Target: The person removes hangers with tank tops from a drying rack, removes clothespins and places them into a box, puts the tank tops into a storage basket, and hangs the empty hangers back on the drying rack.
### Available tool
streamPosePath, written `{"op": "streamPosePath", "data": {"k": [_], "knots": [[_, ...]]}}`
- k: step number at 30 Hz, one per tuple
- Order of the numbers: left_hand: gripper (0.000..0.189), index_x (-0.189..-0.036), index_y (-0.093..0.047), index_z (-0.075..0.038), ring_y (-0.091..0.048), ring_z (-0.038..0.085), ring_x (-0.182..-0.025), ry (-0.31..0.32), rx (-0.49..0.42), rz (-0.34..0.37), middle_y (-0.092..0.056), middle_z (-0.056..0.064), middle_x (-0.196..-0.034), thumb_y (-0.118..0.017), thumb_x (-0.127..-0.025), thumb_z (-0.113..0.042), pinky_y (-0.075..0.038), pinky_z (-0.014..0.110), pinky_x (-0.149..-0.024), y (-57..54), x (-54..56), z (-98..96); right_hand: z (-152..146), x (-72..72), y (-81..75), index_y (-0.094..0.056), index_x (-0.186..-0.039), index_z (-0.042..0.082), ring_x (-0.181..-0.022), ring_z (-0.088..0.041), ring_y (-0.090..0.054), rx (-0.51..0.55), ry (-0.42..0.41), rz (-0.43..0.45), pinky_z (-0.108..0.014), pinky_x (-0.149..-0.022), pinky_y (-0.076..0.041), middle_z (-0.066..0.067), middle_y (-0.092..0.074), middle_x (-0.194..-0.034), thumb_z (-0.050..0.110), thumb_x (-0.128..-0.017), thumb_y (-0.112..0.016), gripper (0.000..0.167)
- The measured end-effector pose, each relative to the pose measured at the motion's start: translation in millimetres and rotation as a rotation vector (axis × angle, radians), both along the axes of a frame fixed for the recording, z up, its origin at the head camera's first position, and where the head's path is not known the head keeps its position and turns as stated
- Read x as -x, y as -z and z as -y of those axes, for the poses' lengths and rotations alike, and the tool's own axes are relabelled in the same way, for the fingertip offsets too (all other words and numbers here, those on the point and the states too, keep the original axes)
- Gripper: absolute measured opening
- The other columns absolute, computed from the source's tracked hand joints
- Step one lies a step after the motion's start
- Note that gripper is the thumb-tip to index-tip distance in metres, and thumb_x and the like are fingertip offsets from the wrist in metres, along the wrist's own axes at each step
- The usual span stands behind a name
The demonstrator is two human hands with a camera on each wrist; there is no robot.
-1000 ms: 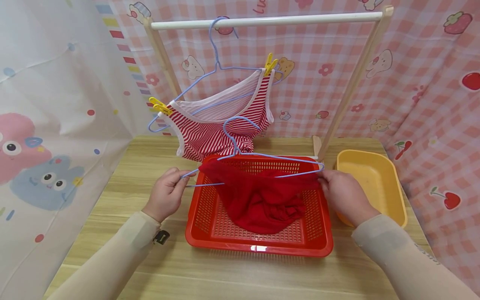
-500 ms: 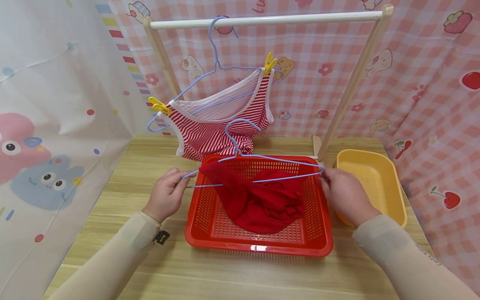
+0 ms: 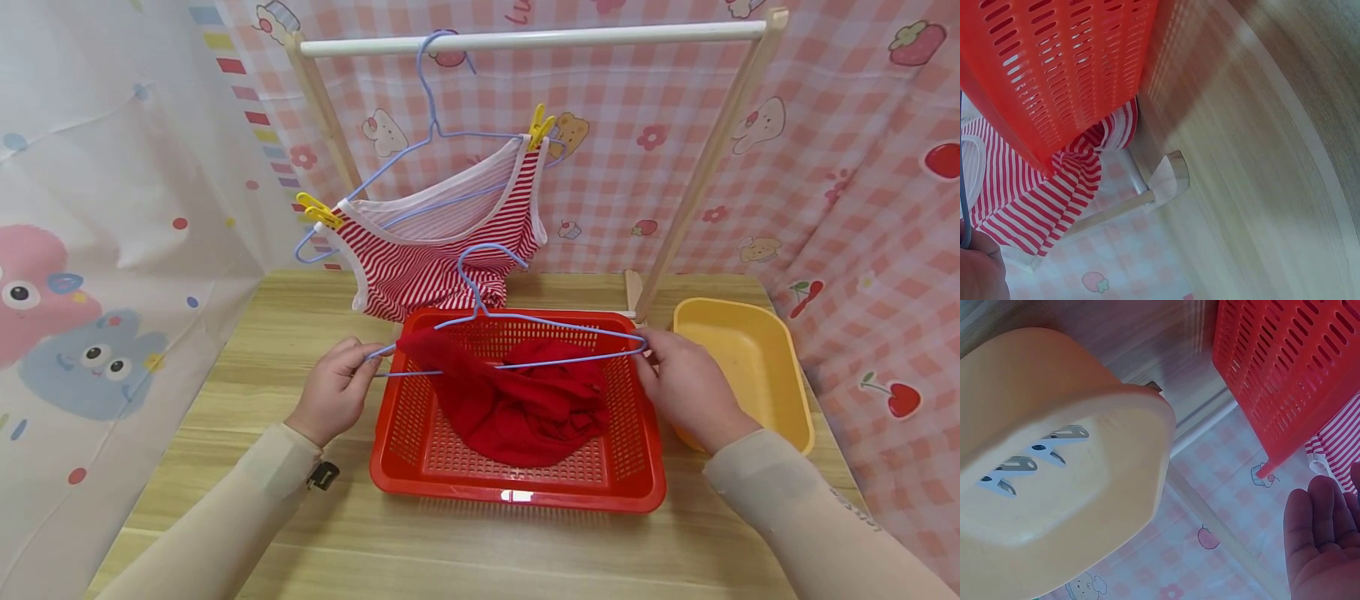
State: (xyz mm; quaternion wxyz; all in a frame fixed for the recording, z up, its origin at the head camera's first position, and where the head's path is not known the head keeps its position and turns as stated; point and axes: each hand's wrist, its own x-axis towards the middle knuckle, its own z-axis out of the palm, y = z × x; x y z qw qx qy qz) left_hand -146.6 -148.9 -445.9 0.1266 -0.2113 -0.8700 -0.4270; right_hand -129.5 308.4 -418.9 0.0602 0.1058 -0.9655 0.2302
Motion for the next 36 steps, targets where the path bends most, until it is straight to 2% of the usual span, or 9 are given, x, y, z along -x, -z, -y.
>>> {"op": "streamPosePath", "data": {"k": [6,12,20,29,36], "knots": [[0.021,-0.117,-0.078,-0.004,-0.045,0.012,-0.071,-0.008,0.019,0.002,-0.055,0.001,-0.080,-0.061,-0.105,-0.007,-0.042,0.024,-0.059,0.9,-0.4,-0.7,1.6,0.0,-0.9,-0.064,-0.134,-0.005,-0.090,-0.036,-0.070,-0.016,-0.009,-0.036,-0.060,-0.082,-0.060,-0.024,-0.074,-0.108,0.008,-0.098,-0.069,0.039],[0.021,-0.118,-0.077,-0.003,-0.048,0.012,-0.074,-0.009,0.049,0.017,-0.057,0.001,-0.084,-0.060,-0.106,-0.008,-0.044,0.024,-0.061,1.3,-0.6,-2.5,8.1,-0.3,-3.8,-0.067,-0.129,-0.005,-0.100,-0.042,-0.067,-0.010,-0.050,-0.127,-0.064,-0.092,-0.053,-0.027,-0.074,-0.113,0.006,-0.095,-0.072,0.035],[0.022,-0.119,-0.078,-0.006,-0.047,0.011,-0.073,0.002,0.061,-0.016,-0.056,0.001,-0.081,-0.061,-0.105,-0.007,-0.044,0.025,-0.062,1.9,-1.5,-7.2,29.0,-1.3,-13.7,-0.068,-0.129,-0.003,-0.109,-0.045,-0.064,-0.021,-0.118,-0.221,-0.062,-0.098,-0.050,-0.026,-0.074,-0.117,0.006,-0.093,-0.076,0.037],[0.023,-0.121,-0.076,-0.005,-0.050,0.013,-0.079,0.030,0.095,0.007,-0.060,0.002,-0.086,-0.060,-0.105,-0.007,-0.047,0.028,-0.068,1.8,-4.2,-17.1,57.6,1.3,-26.1,-0.070,-0.128,-0.001,-0.111,-0.041,-0.064,-0.018,-0.210,-0.278,-0.057,-0.099,-0.052,-0.020,-0.076,-0.116,0.009,-0.092,-0.079,0.039],[0.025,-0.124,-0.075,-0.008,-0.050,0.014,-0.081,0.055,0.101,0.053,-0.063,0.002,-0.094,-0.058,-0.106,-0.010,-0.048,0.029,-0.070,1.2,-6.8,-24.3,75.1,3.8,-32.7,-0.071,-0.126,0.001,-0.112,-0.039,-0.067,-0.008,-0.289,-0.311,-0.056,-0.099,-0.052,-0.017,-0.077,-0.118,0.011,-0.092,-0.080,0.037]]}}
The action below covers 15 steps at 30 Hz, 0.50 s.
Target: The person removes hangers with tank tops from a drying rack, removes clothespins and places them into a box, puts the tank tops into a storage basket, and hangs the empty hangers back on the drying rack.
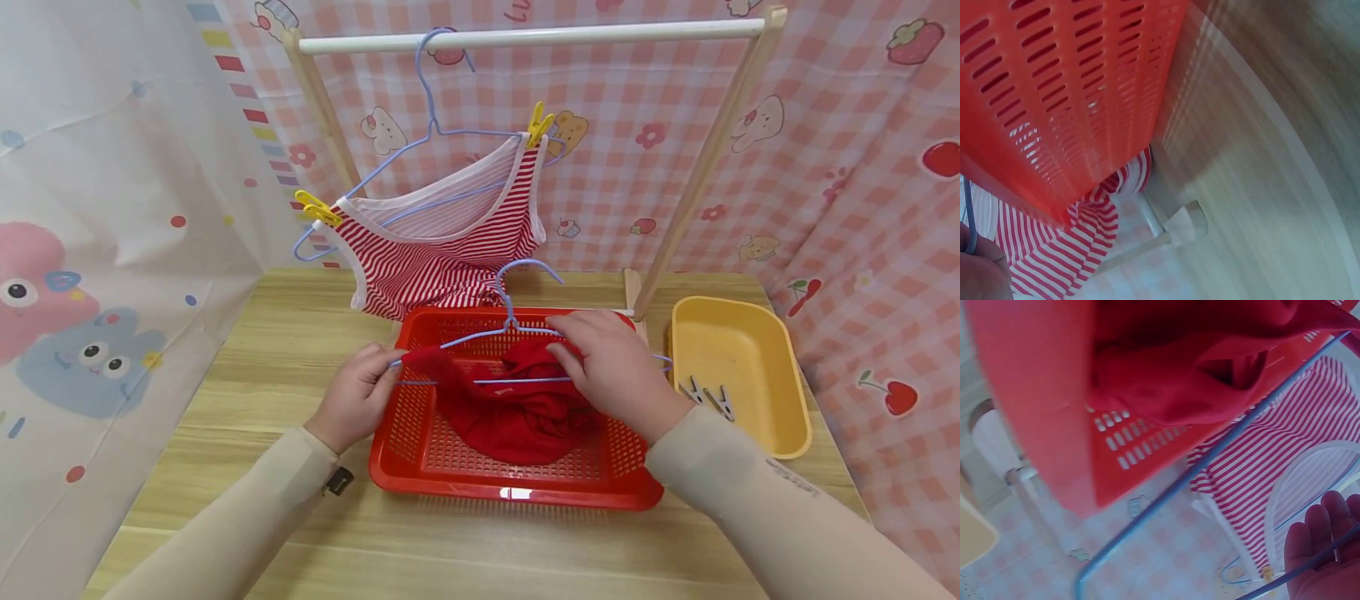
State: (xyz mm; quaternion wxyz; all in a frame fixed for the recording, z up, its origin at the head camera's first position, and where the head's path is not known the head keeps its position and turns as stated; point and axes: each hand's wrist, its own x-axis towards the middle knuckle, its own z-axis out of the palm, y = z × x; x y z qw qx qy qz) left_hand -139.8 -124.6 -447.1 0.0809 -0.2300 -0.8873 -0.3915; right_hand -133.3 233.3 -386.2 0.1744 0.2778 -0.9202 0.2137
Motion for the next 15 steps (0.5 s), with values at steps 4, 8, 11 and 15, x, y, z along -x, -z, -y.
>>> {"op": "streamPosePath", "data": {"k": [4,8,11,15], "knots": [[0.027,-0.127,-0.074,-0.010,-0.054,0.014,-0.087,0.021,0.004,0.008,-0.070,0.002,-0.105,-0.056,-0.107,-0.008,-0.051,0.032,-0.076,1.0,-1.1,-3.7,8.4,-0.6,-2.7,-0.072,-0.125,0.002,-0.112,-0.040,-0.069,0.015,-0.022,-0.018,-0.056,-0.099,-0.052,-0.016,-0.077,-0.116,0.010,-0.092,-0.079,0.034],[0.029,-0.130,-0.072,-0.010,-0.056,0.015,-0.090,0.036,0.027,0.008,-0.071,0.003,-0.106,-0.055,-0.106,-0.006,-0.052,0.035,-0.080,1.9,-1.5,-7.3,14.8,-1.6,-5.2,-0.072,-0.125,0.003,-0.113,-0.039,-0.069,0.034,-0.030,-0.017,-0.056,-0.101,-0.052,-0.015,-0.077,-0.116,0.010,-0.094,-0.076,0.032],[0.031,-0.133,-0.070,-0.009,-0.055,0.015,-0.090,0.048,0.035,0.017,-0.069,0.003,-0.104,-0.056,-0.105,-0.006,-0.053,0.034,-0.079,1.8,-1.7,-9.4,18.0,-2.5,-8.4,-0.072,-0.124,0.003,-0.115,-0.039,-0.068,0.031,-0.022,0.014,-0.057,-0.102,-0.052,-0.016,-0.077,-0.117,0.012,-0.096,-0.074,0.029],[0.035,-0.137,-0.067,-0.008,-0.055,0.014,-0.091,0.073,0.041,0.026,-0.068,0.004,-0.105,-0.057,-0.104,-0.006,-0.054,0.033,-0.081,3.7,-1.4,-10.6,22.2,-1.9,-12.2,-0.074,-0.114,0.006,-0.111,-0.036,-0.070,0.033,0.011,0.062,-0.056,-0.100,-0.053,-0.012,-0.078,-0.110,0.015,-0.100,-0.071,0.017]]}}
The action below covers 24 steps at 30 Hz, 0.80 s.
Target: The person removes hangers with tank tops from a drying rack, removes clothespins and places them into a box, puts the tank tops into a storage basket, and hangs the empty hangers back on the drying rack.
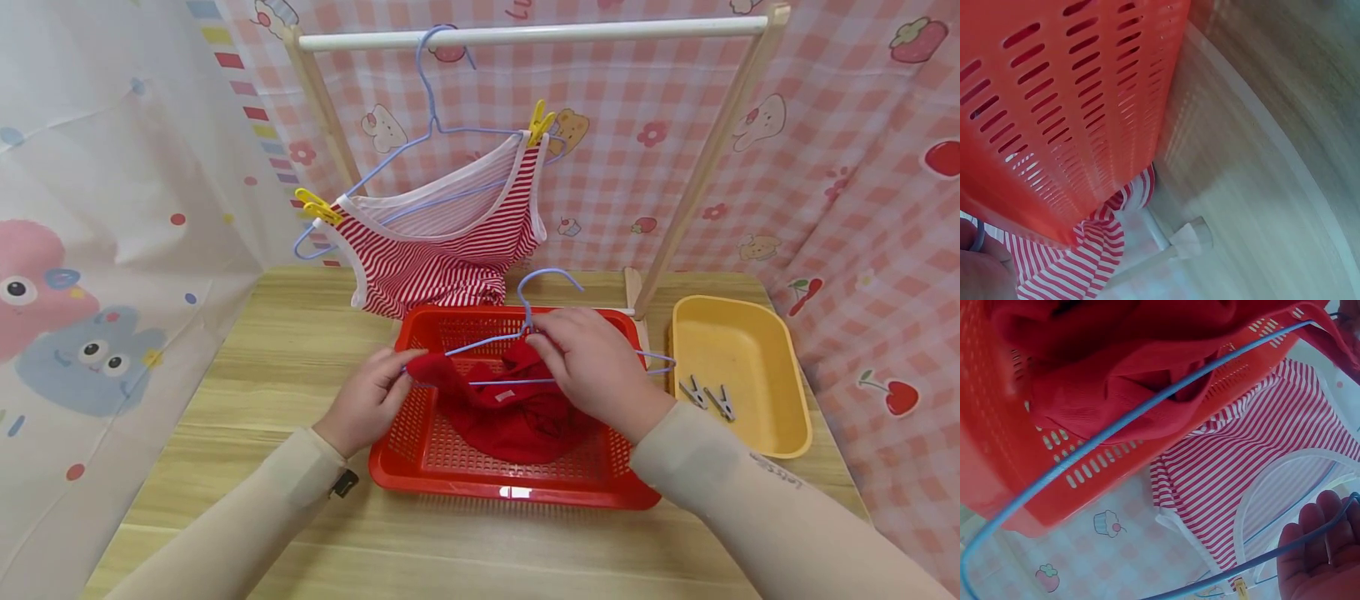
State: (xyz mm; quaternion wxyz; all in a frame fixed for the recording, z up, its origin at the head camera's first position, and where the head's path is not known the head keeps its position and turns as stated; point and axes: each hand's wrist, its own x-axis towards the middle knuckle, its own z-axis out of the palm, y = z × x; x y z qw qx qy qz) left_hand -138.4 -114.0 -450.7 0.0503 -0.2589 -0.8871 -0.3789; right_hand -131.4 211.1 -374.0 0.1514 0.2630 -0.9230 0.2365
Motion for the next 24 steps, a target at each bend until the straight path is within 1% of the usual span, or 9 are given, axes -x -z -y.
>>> {"op": "streamPosePath", "data": {"k": [2,6,8,13,16,18,21,24], "knots": [[0.038,-0.140,-0.065,-0.008,-0.053,0.014,-0.089,0.016,0.008,0.006,-0.067,0.004,-0.106,-0.059,-0.102,-0.006,-0.053,0.032,-0.080,0.8,-0.6,-0.1,1.8,0.6,-1.6,-0.073,-0.107,0.008,-0.105,-0.033,-0.071,0.004,0.012,0.011,-0.054,-0.096,-0.055,-0.009,-0.078,-0.103,0.016,-0.101,-0.069,0.011],[0.047,-0.146,-0.060,-0.007,-0.050,0.014,-0.086,0.059,0.033,0.010,-0.063,0.004,-0.106,-0.062,-0.099,-0.008,-0.051,0.032,-0.079,1.2,-2.5,-0.7,4.5,0.7,-4.9,-0.073,-0.100,0.011,-0.096,-0.029,-0.071,0.009,0.029,0.007,-0.051,-0.088,-0.056,-0.004,-0.076,-0.091,0.017,-0.102,-0.067,0.009],[0.051,-0.149,-0.057,-0.007,-0.050,0.014,-0.089,0.077,0.048,0.011,-0.063,0.004,-0.108,-0.064,-0.099,-0.011,-0.052,0.034,-0.082,0.6,-3.7,-1.4,5.3,0.1,-6.4,-0.072,-0.097,0.012,-0.094,-0.028,-0.071,0.011,0.040,0.001,-0.050,-0.084,-0.055,-0.002,-0.074,-0.086,0.018,-0.103,-0.067,0.010],[0.054,-0.151,-0.055,-0.011,-0.054,0.014,-0.100,0.097,0.086,0.024,-0.064,0.002,-0.114,-0.069,-0.101,-0.025,-0.054,0.038,-0.090,-1.0,-4.8,-4.3,6.4,0.7,-9.0,-0.070,-0.086,0.013,-0.088,-0.027,-0.069,0.017,0.054,-0.052,-0.045,-0.084,-0.049,0.000,-0.070,-0.076,0.018,-0.101,-0.070,0.015],[0.048,-0.148,-0.058,-0.013,-0.055,0.014,-0.103,0.108,0.111,0.011,-0.065,0.001,-0.116,-0.067,-0.103,-0.028,-0.054,0.038,-0.092,-1.8,-4.4,-6.3,6.4,1.5,-8.9,-0.070,-0.085,0.012,-0.083,-0.026,-0.064,0.019,0.058,-0.095,-0.043,-0.083,-0.044,-0.003,-0.071,-0.077,0.016,-0.099,-0.072,0.015],[0.042,-0.145,-0.060,-0.013,-0.055,0.014,-0.102,0.115,0.121,-0.001,-0.065,0.001,-0.115,-0.064,-0.105,-0.026,-0.053,0.038,-0.091,-2.2,-3.8,-7.6,6.4,1.3,-8.6,-0.072,-0.088,0.011,-0.084,-0.028,-0.063,0.020,0.067,-0.103,-0.043,-0.082,-0.045,-0.005,-0.074,-0.083,0.016,-0.099,-0.072,0.012],[0.035,-0.141,-0.063,-0.015,-0.055,0.013,-0.100,0.112,0.126,0.004,-0.065,-0.001,-0.112,-0.059,-0.108,-0.024,-0.052,0.036,-0.089,-2.8,-3.2,-9.1,6.2,0.4,-8.5,-0.074,-0.092,0.010,-0.089,-0.031,-0.065,0.022,0.084,-0.073,-0.047,-0.085,-0.048,-0.008,-0.076,-0.090,0.016,-0.100,-0.071,0.010],[0.033,-0.140,-0.065,-0.016,-0.054,0.012,-0.097,0.100,0.127,0.018,-0.065,-0.002,-0.109,-0.056,-0.109,-0.023,-0.051,0.035,-0.088,-3.1,-2.9,-9.9,6.0,-0.5,-8.6,-0.071,-0.089,0.011,-0.090,-0.032,-0.066,0.016,0.102,-0.043,-0.050,-0.085,-0.051,-0.008,-0.074,-0.090,0.016,-0.101,-0.069,0.014]]}}
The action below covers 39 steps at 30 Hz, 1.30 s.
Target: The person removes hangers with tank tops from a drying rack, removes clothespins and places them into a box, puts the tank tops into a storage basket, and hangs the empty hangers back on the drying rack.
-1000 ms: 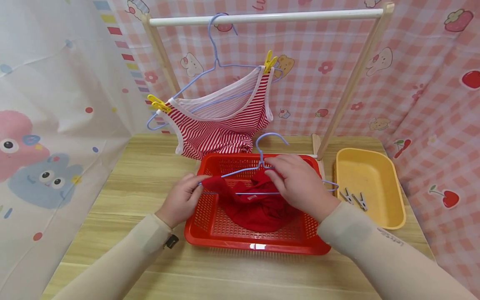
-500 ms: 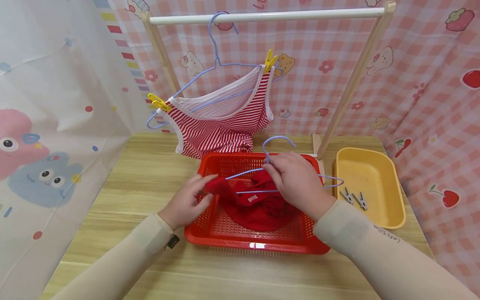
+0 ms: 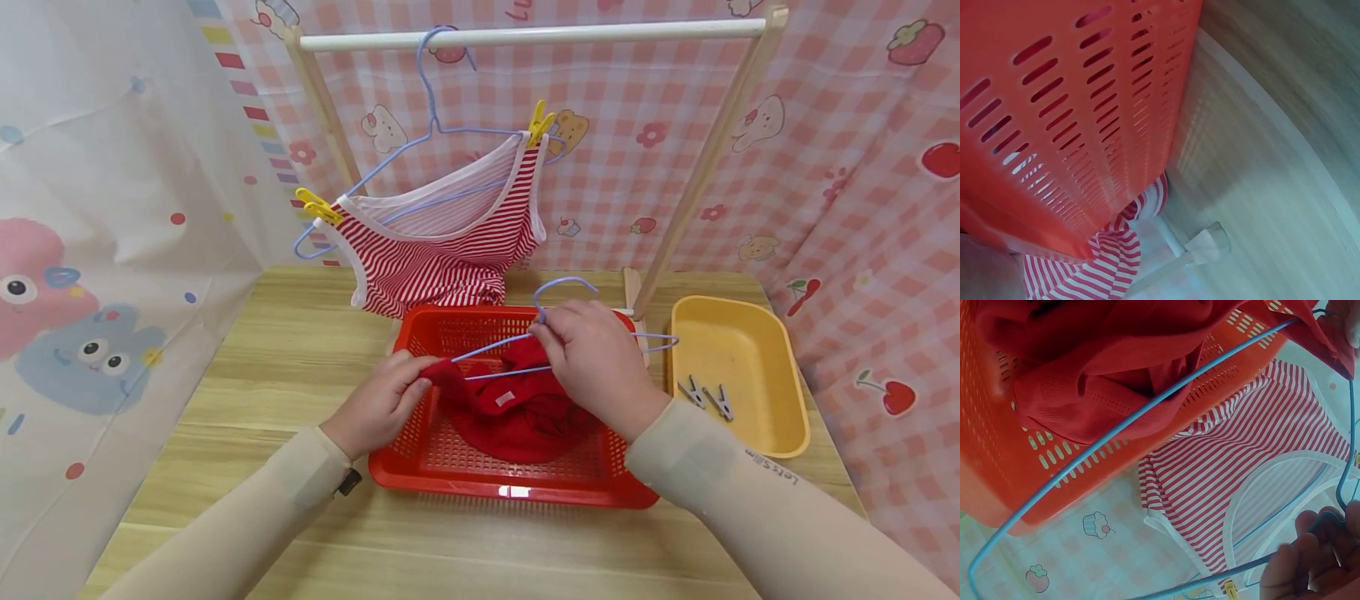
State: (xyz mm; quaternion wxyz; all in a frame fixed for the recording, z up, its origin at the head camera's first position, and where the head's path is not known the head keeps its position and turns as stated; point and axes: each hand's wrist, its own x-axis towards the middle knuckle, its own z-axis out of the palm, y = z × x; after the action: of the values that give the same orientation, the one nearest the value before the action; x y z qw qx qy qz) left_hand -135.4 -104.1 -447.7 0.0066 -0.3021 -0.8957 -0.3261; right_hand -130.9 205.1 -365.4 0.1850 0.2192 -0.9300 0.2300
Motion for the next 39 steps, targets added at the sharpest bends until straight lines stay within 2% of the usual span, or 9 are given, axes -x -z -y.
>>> {"op": "streamPosePath", "data": {"k": [13,19,27,32,39], "knots": [[0.032,-0.138,-0.067,-0.015,-0.054,0.013,-0.095,-0.029,0.008,0.020,-0.064,0.000,-0.106,-0.058,-0.107,-0.015,-0.052,0.035,-0.086,4.2,1.9,-1.5,-1.7,0.5,1.7,-0.062,-0.079,0.012,-0.084,-0.033,-0.065,-0.015,0.020,0.002,-0.050,-0.081,-0.051,-0.008,-0.069,-0.081,0.016,-0.103,-0.064,0.025],[0.032,-0.138,-0.068,-0.015,-0.053,0.012,-0.094,-0.024,0.017,0.010,-0.063,0.000,-0.103,-0.056,-0.109,-0.016,-0.051,0.034,-0.085,4.7,2.5,-1.4,-4.3,2.4,4.4,-0.059,-0.075,0.011,-0.078,-0.032,-0.063,-0.013,0.025,-0.038,-0.049,-0.077,-0.050,-0.008,-0.066,-0.076,0.014,-0.102,-0.066,0.028],[0.030,-0.135,-0.069,-0.011,-0.054,0.013,-0.091,-0.013,0.037,-0.026,-0.060,0.000,-0.098,-0.057,-0.108,-0.015,-0.051,0.034,-0.084,5.5,2.6,0.2,-8.1,1.2,1.2,-0.061,-0.078,0.012,-0.078,-0.029,-0.062,-0.034,0.048,0.025,-0.047,-0.075,-0.048,-0.006,-0.067,-0.080,0.017,-0.104,-0.063,0.026],[0.028,-0.132,-0.070,-0.009,-0.058,0.017,-0.096,-0.015,0.047,-0.041,-0.063,0.001,-0.101,-0.057,-0.107,-0.015,-0.051,0.038,-0.091,6.1,2.4,1.3,-10.2,1.5,1.7,-0.063,-0.079,0.012,-0.076,-0.027,-0.060,-0.029,0.052,0.015,-0.045,-0.073,-0.047,-0.005,-0.067,-0.079,0.017,-0.104,-0.064,0.025],[0.029,-0.132,-0.071,-0.007,-0.059,0.025,-0.109,-0.036,0.058,-0.039,-0.064,0.006,-0.112,-0.057,-0.107,-0.016,-0.045,0.046,-0.098,8.3,3.1,4.2,-15.8,3.8,1.5,-0.065,-0.081,0.010,-0.078,-0.032,-0.062,-0.021,0.063,0.008,-0.049,-0.076,-0.049,-0.008,-0.069,-0.081,0.015,-0.103,-0.064,0.022]]}}
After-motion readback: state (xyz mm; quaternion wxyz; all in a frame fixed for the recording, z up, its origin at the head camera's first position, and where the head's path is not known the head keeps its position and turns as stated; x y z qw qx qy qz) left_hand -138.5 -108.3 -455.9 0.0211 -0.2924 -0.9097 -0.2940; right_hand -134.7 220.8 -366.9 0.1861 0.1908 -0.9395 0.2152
